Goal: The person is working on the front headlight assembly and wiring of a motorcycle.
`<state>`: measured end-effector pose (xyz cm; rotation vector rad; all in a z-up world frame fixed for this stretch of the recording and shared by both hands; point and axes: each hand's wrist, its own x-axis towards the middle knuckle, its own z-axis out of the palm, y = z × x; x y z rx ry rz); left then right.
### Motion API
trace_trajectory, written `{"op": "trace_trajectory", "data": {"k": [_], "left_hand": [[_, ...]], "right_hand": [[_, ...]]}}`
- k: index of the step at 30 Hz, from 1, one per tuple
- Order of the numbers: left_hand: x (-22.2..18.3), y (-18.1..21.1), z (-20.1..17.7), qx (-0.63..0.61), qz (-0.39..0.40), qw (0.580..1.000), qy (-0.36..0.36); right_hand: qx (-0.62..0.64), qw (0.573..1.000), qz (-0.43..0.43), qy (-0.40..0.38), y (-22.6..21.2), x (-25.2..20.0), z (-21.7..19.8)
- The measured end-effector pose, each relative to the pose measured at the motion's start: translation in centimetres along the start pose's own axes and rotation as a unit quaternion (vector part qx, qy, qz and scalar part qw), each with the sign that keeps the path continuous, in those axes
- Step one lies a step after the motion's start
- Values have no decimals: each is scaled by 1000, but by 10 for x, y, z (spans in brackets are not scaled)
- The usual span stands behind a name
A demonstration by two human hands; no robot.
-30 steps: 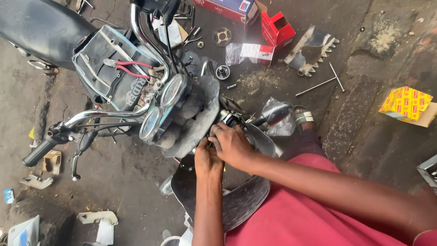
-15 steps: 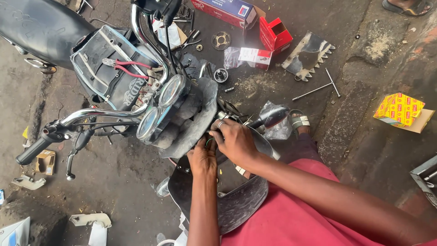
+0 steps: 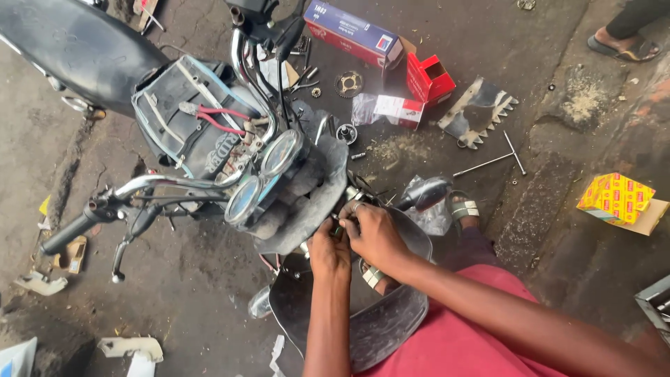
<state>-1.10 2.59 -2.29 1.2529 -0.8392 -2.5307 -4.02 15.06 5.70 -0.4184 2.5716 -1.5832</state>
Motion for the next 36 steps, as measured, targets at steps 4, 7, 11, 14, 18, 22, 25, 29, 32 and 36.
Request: {"op": "trace_trajectory", "data": {"k": [4, 7, 11, 14, 18, 22, 25, 29, 32, 36], "left_hand": [[19, -3, -14, -42, -48, 998, 9], [2, 9, 7, -47, -72, 995, 41], [-5, 9, 12, -38, -77, 995, 45], [-12, 8, 18, -19, -66, 997, 34], [4, -2, 2, -21, -41, 998, 49], [-6, 7, 9, -58, -65, 996, 34], [-12, 11, 9, -99, -95, 990, 25], [-5, 4, -4, -126, -96, 987, 7], [-9, 5, -1, -98, -89, 991, -20], [-25, 15, 9, -50, -98, 994, -8]], "right_hand": [[-67, 996, -52, -32, -17, 2, -10], [-118, 988, -89, -53, -16, 3, -10], [-111, 991, -41, -67, -10, 7, 1], [-66, 992, 76, -82, 4, 9, 15], [-20, 992, 105, -66, 12, 6, 21], [-2, 998, 34, -47, 11, 2, 16], [22, 998, -8, -65, 1, -1, 3], [33, 995, -25, -87, -5, 1, -5], [10, 994, -63, -89, 2, 9, -11], [-17, 984, -97, -148, 8, 19, -16]]}}
